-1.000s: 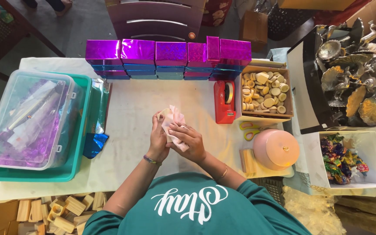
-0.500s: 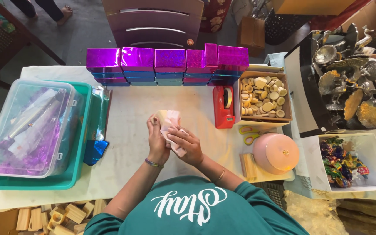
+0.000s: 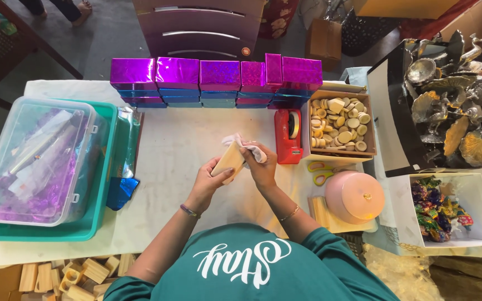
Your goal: The person picks up a small wooden block from a box and wipes it thoroughly with a white cloth. They rotate the block to clean all sides and edges before placing it on the table.
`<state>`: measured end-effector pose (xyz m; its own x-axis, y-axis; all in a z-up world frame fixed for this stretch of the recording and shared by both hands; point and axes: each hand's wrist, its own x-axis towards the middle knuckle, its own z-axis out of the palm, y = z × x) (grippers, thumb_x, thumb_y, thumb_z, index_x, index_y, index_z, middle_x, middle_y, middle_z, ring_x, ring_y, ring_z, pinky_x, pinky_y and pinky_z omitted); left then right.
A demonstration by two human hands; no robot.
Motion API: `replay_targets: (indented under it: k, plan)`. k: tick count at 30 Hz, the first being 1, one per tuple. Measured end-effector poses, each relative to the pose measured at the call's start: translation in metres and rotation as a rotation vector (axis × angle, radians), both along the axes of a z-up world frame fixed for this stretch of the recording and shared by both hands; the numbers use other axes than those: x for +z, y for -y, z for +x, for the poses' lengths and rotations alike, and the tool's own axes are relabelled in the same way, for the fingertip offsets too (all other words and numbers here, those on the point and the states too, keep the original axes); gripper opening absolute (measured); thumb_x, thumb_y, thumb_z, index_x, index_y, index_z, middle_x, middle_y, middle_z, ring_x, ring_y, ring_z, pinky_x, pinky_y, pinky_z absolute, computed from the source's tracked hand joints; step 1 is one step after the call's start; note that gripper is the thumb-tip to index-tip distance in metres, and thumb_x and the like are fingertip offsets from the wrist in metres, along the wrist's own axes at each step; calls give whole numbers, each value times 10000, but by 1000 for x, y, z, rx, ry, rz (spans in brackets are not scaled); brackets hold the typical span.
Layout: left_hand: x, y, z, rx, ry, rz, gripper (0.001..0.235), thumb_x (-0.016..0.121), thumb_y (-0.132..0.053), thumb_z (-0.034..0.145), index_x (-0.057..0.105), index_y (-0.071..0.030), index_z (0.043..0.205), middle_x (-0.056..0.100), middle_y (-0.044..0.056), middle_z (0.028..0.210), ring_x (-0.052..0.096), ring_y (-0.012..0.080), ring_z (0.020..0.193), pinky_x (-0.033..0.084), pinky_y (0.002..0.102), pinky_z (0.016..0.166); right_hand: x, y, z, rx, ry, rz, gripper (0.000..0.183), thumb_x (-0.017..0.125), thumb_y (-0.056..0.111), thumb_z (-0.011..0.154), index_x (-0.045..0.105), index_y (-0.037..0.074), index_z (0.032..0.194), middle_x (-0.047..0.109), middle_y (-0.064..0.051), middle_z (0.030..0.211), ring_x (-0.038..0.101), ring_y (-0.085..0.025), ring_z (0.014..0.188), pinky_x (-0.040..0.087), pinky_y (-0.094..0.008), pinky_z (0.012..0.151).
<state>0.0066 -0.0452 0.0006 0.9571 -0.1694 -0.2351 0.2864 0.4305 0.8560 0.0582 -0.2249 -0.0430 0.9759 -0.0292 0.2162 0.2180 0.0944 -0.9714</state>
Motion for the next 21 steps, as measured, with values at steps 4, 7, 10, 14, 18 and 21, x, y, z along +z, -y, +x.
replay_targets:
  k: [4,7,10,14,18,21]
  plan:
    - [-1,0,0,-43,-82,28,446,732,-262,923,636,-36,1295,715,44,1078,675,103,936,560,294,818,42,0,-5,50,121,-96,219,769,77,968,720,-7,1164,750,-93,1153,657,-157,1074,497,-316,1008]
    - [-13,-1,-2,-56,-108,21,446,715,-298,939,638,-24,1282,724,48,1082,688,112,941,576,304,819,72,8,0,251,67,-235,359,750,96,933,674,30,1278,722,-97,1157,643,-151,1054,493,-302,974]
    - [-14,0,-3,-84,-89,40,453,711,-286,936,603,-44,1304,710,42,1109,684,106,961,573,311,812,38,15,9,374,48,-333,401,749,118,949,680,58,1340,720,-123,1163,656,-189,1061,510,-322,974]
    - [-4,13,-4,-76,-138,-108,404,571,-322,966,502,-120,1309,684,57,1106,722,168,916,608,347,785,23,-8,-8,246,204,-331,375,663,172,1034,634,77,1396,588,-168,1476,546,-288,1393,396,-409,1194]
    - [-28,5,-4,18,-174,-127,391,457,-382,1015,498,-158,1333,661,5,1186,682,111,1019,607,351,791,38,-28,-43,240,282,-399,588,498,299,1062,362,72,1587,259,-178,1709,214,-323,1598,148,-454,1290]
    - [-42,-3,-9,156,-114,-258,413,436,-431,1154,510,-105,1397,616,80,1123,631,186,947,566,346,765,29,-32,-65,417,316,-422,696,382,404,1094,186,74,1675,89,-154,1763,29,-321,1650,26,-465,1313]
